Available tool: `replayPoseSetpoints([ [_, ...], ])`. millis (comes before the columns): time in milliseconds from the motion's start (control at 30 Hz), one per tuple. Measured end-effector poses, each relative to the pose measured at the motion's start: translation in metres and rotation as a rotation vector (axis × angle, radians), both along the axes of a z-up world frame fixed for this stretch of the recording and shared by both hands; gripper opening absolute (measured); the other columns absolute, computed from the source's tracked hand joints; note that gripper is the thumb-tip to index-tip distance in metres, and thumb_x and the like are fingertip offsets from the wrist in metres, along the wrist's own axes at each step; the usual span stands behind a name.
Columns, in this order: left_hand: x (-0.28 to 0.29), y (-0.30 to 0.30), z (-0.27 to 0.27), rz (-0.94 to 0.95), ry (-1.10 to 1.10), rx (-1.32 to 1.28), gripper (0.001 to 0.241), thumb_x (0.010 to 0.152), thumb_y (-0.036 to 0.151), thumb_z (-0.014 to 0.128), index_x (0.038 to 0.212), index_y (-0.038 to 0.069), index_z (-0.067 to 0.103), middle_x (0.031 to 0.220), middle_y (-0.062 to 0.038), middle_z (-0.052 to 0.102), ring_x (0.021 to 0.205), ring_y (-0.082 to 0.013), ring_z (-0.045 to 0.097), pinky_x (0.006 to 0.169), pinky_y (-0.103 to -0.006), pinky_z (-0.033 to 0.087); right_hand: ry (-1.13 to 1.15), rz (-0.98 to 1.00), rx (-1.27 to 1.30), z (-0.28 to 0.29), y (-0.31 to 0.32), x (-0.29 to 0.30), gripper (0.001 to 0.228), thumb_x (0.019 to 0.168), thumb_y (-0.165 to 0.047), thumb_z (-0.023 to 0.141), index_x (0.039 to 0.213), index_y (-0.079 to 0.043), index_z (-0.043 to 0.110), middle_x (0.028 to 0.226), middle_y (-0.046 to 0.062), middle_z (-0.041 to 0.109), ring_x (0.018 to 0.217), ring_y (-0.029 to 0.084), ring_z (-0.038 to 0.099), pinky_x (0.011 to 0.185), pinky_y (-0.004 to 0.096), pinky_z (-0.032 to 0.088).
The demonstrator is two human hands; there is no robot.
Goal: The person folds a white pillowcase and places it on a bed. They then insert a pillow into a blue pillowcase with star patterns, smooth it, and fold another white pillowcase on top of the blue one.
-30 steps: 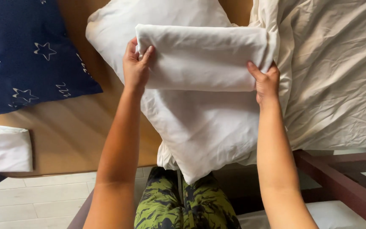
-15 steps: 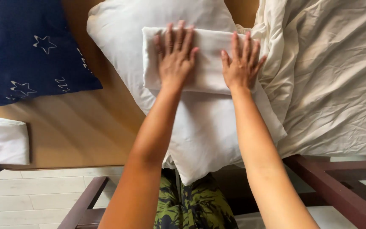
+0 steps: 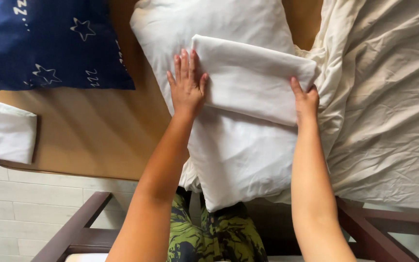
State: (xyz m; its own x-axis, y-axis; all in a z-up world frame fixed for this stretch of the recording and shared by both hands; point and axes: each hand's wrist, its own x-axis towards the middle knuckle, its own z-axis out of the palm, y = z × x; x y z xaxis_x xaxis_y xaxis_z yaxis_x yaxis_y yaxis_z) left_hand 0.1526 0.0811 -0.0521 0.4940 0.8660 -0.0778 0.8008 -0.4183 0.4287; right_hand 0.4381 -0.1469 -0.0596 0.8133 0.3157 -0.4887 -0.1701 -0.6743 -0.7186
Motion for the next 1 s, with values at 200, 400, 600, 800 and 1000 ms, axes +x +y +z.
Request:
replayPoseSetpoints([
  [200, -0.055, 0.025, 0.021, -0.190, -0.259, -0.171, 0.070, 0.104, 0.043, 0.057, 0.164, 0.020, 0.028, 0.170, -0.009, 0.027, 0.157, -0.0337, 0.021, 0.121, -0.0666, 0.019, -0.783, 0.124, -0.280, 0.052, 0.039, -0.097, 0.110, 0.091, -0.049, 0.088, 0.160, 0.005, 0.021, 0.159, 0.037, 0.025, 0.148, 0.052, 0.024, 0.119, 0.059, 0.018],
  [400, -0.143, 0.134, 0.032, -0.096, -0.114, 0.043, 0.049, 0.099, 0.035, 0.069, 0.145, 0.020, 0.058, 0.162, -0.014, 0.039, 0.153, -0.0395, 0.028, 0.119, -0.0711, 0.018, -0.880, 0.422, 0.056, 0.090, 0.182, -0.242, 0.085, 0.095, -0.025, 0.075, 0.166, -0.012, 0.030, 0.175, 0.017, 0.019, 0.164, 0.043, 0.009, 0.130, 0.069, 0.004],
  [600, -0.238, 0.240, 0.076, 0.000, 0.069, 0.143, 0.098, 0.078, 0.045, 0.091, 0.159, 0.023, 0.040, 0.168, -0.016, 0.017, 0.155, -0.0459, 0.009, 0.117, -0.0765, 0.013, -0.825, 0.911, -0.022, 0.058, 0.314, -0.293, 0.077, 0.091, -0.030, 0.075, 0.160, -0.018, 0.040, 0.172, 0.012, 0.021, 0.160, 0.040, 0.009, 0.122, 0.072, -0.001],
  [800, -0.282, 0.284, 0.102, -0.237, 0.327, -0.004, 0.136, 0.052, 0.053, 0.096, 0.165, 0.030, 0.023, 0.170, -0.013, 0.002, 0.153, -0.0462, -0.004, 0.114, -0.0784, 0.005, -0.874, 1.081, -0.331, 0.009, 0.387, -0.254, 0.090, 0.082, -0.042, 0.071, 0.160, -0.019, 0.031, 0.168, 0.006, 0.023, 0.154, 0.034, 0.009, 0.111, 0.074, -0.008],
  [1000, -0.288, 0.308, 0.044, -0.243, 0.180, 0.224, 0.114, 0.063, 0.045, 0.091, 0.160, 0.023, 0.035, 0.156, -0.022, 0.038, 0.143, -0.0439, 0.036, 0.117, -0.0652, 0.031, -0.568, 1.211, -0.850, 0.019, 0.394, -0.233, 0.078, 0.095, -0.068, 0.052, 0.151, -0.013, 0.048, 0.143, 0.005, 0.060, 0.142, 0.027, 0.041, 0.121, 0.067, -0.002],
])
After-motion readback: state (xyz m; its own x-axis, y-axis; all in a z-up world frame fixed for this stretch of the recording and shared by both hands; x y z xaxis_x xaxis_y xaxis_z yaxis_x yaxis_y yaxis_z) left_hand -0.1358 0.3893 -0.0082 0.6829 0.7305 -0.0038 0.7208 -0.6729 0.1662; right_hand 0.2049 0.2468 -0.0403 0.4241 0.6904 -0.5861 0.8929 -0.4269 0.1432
